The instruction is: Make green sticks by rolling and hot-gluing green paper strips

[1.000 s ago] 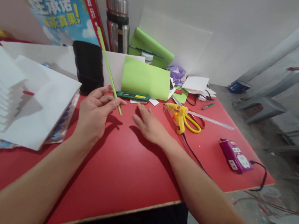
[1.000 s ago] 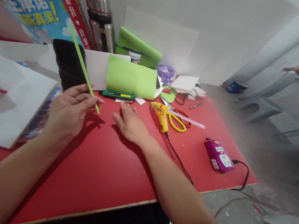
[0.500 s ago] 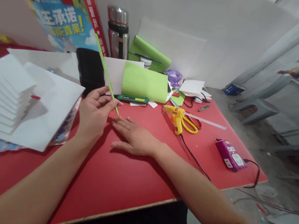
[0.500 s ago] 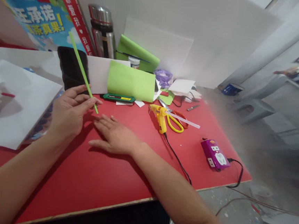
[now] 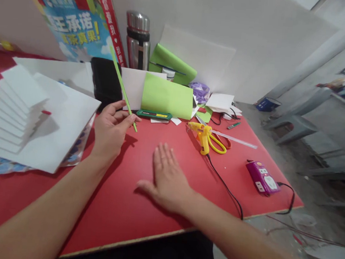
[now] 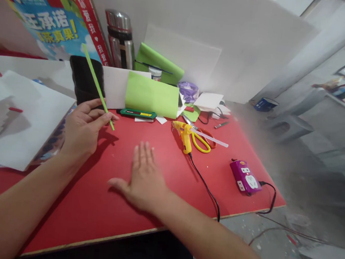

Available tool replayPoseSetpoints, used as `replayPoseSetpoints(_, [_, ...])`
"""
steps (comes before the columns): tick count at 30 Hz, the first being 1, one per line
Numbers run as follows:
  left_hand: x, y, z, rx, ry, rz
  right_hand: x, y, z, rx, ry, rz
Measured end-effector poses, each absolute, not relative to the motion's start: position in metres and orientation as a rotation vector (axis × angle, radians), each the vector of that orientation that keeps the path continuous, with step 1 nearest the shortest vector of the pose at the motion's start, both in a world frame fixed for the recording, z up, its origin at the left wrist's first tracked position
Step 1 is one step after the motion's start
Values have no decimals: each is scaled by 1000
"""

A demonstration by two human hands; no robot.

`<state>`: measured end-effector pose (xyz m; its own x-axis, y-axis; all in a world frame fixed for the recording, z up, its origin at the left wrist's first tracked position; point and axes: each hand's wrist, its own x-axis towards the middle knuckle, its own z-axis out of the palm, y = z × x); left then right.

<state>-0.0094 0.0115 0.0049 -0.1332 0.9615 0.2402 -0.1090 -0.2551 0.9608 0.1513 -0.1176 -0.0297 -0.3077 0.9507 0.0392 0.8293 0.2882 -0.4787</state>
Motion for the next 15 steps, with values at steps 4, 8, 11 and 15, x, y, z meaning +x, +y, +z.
replayPoseSetpoints(4, [-12,12,7,1231,1084,1546,120,-123,-17,-1200,-2340,825])
replayPoseSetpoints(8, [-13,12,7,1310,1061,1525,143,-71,-18,-1331,-2237,709])
replayPoseSetpoints(11, [-13,12,4,1332,1019,1537,163,-31,-33,-1335,-2405,574])
replayPoseSetpoints(15, [-12,8,16,1381,1006,1533,154,-25,-41,-1307,-2527,445])
